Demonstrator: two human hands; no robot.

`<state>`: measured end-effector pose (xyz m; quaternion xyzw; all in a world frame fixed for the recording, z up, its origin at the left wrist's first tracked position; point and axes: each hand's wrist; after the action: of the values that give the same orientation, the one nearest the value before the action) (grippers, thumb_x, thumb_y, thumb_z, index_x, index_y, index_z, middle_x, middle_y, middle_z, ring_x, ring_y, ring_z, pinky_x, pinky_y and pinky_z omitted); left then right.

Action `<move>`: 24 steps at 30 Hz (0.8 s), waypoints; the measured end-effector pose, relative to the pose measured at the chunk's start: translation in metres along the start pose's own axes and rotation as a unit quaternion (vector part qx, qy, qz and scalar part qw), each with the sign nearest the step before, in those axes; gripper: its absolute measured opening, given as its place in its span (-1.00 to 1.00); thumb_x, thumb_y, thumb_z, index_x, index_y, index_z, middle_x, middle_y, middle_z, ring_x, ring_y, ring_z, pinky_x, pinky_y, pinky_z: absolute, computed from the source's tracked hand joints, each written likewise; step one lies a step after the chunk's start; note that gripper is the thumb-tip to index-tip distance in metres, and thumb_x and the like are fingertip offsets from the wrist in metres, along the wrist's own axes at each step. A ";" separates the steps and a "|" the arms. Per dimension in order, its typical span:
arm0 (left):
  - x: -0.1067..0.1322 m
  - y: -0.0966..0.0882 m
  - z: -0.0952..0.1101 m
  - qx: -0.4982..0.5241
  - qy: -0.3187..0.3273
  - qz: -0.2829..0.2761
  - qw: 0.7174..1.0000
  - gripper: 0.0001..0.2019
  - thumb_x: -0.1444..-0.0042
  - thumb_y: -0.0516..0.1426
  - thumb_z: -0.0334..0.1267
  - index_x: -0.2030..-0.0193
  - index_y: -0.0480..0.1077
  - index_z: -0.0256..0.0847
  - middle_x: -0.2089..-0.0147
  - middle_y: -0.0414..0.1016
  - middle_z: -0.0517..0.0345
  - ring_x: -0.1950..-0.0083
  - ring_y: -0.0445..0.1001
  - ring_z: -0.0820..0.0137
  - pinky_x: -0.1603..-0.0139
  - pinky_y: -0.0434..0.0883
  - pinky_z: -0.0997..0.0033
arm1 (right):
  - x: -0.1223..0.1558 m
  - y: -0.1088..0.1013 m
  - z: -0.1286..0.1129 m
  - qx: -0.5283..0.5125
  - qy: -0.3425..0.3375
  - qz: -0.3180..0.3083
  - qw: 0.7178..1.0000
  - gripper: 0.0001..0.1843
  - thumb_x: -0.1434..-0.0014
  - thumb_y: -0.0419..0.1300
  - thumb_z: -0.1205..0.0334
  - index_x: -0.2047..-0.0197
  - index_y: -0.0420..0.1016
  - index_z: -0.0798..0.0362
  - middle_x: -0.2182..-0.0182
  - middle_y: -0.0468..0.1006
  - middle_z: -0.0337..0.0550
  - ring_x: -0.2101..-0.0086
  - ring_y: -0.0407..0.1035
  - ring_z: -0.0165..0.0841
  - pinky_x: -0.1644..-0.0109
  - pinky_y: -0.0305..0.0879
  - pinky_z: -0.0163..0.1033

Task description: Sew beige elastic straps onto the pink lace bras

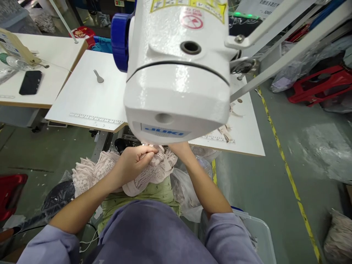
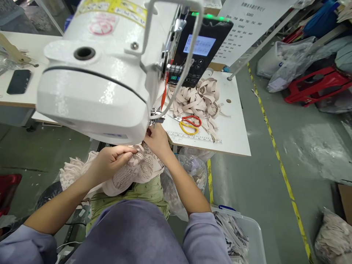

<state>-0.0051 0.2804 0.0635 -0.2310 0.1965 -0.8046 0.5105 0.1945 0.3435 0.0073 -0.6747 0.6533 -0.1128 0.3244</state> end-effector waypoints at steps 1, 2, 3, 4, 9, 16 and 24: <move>0.001 0.000 -0.001 -0.014 0.008 0.007 1.000 -0.68 -0.33 0.08 -0.16 -0.05 0.61 -0.15 -0.01 0.66 0.12 0.10 0.66 0.27 0.15 0.55 0.43 | 0.000 0.001 0.000 0.000 0.005 0.002 1.000 -0.84 -0.17 0.09 0.17 0.43 0.35 -0.04 0.50 0.31 -0.19 0.45 0.23 -0.28 0.32 0.35 -0.16; 0.003 0.000 -0.003 -0.030 0.021 0.019 0.999 -0.68 -0.34 0.08 -0.17 -0.06 0.60 -0.16 0.00 0.67 0.12 0.12 0.66 0.28 0.14 0.54 0.44 | -0.001 0.001 -0.001 -0.001 0.010 0.003 1.000 -0.87 -0.16 0.10 0.17 0.39 0.39 -0.03 0.47 0.33 -0.17 0.43 0.25 -0.27 0.32 0.34 -0.15; 0.004 0.000 -0.004 -0.044 0.034 0.032 0.998 -0.68 -0.34 0.07 -0.19 -0.05 0.60 -0.17 0.02 0.67 0.12 0.11 0.66 0.29 0.13 0.53 0.45 | -0.001 0.002 -0.001 -0.003 0.015 0.004 1.000 -0.88 -0.15 0.10 0.16 0.35 0.42 -0.04 0.44 0.35 -0.16 0.42 0.27 -0.26 0.33 0.34 -0.15; 0.005 0.000 -0.006 -0.056 0.049 0.045 0.996 -0.69 -0.34 0.07 -0.21 -0.04 0.60 -0.18 0.02 0.68 0.13 0.09 0.66 0.30 0.11 0.52 0.47 | -0.001 0.002 -0.001 -0.005 0.015 0.007 1.000 -0.88 -0.15 0.10 0.16 0.32 0.44 -0.04 0.42 0.37 -0.14 0.40 0.28 -0.24 0.32 0.35 -0.15; 0.010 -0.002 -0.015 -0.085 0.085 0.072 0.990 -0.71 -0.34 0.06 -0.23 0.01 0.61 -0.16 0.08 0.69 0.15 0.17 0.65 0.36 0.23 0.48 0.53 | 0.000 0.007 0.000 -0.016 0.002 0.037 0.999 -0.88 -0.17 0.10 0.16 0.37 0.39 -0.03 0.41 0.36 -0.12 0.38 0.27 -0.24 0.31 0.35 -0.15; 0.012 -0.004 -0.021 -0.094 0.084 0.114 0.985 -0.72 -0.32 0.08 -0.25 0.03 0.62 -0.20 0.20 0.70 0.14 0.40 0.57 0.45 0.36 0.43 0.55 | 0.002 0.011 0.000 -0.003 0.008 0.036 0.999 -0.80 -0.15 0.15 0.17 0.47 0.27 -0.02 0.42 0.26 -0.14 0.40 0.20 -0.28 0.34 0.29 -0.18; 0.008 -0.001 -0.019 -0.075 0.106 0.123 0.984 -0.74 -0.30 0.10 -0.33 0.04 0.62 -0.25 0.24 0.70 0.13 0.39 0.60 0.45 0.30 0.50 0.58 | 0.002 0.008 -0.001 -0.024 -0.014 0.048 0.998 -0.76 -0.23 0.15 0.06 0.41 0.35 0.00 0.40 0.21 -0.15 0.44 0.11 -0.34 0.46 0.15 -0.26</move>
<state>-0.0196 0.2749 0.0497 -0.1562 0.3360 -0.7389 0.5628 0.1876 0.3420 0.0030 -0.6518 0.6827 -0.0720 0.3224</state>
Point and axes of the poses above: each hand's wrist, its own x-axis away from the middle knuckle, its own y-axis out of the palm, z = x × y
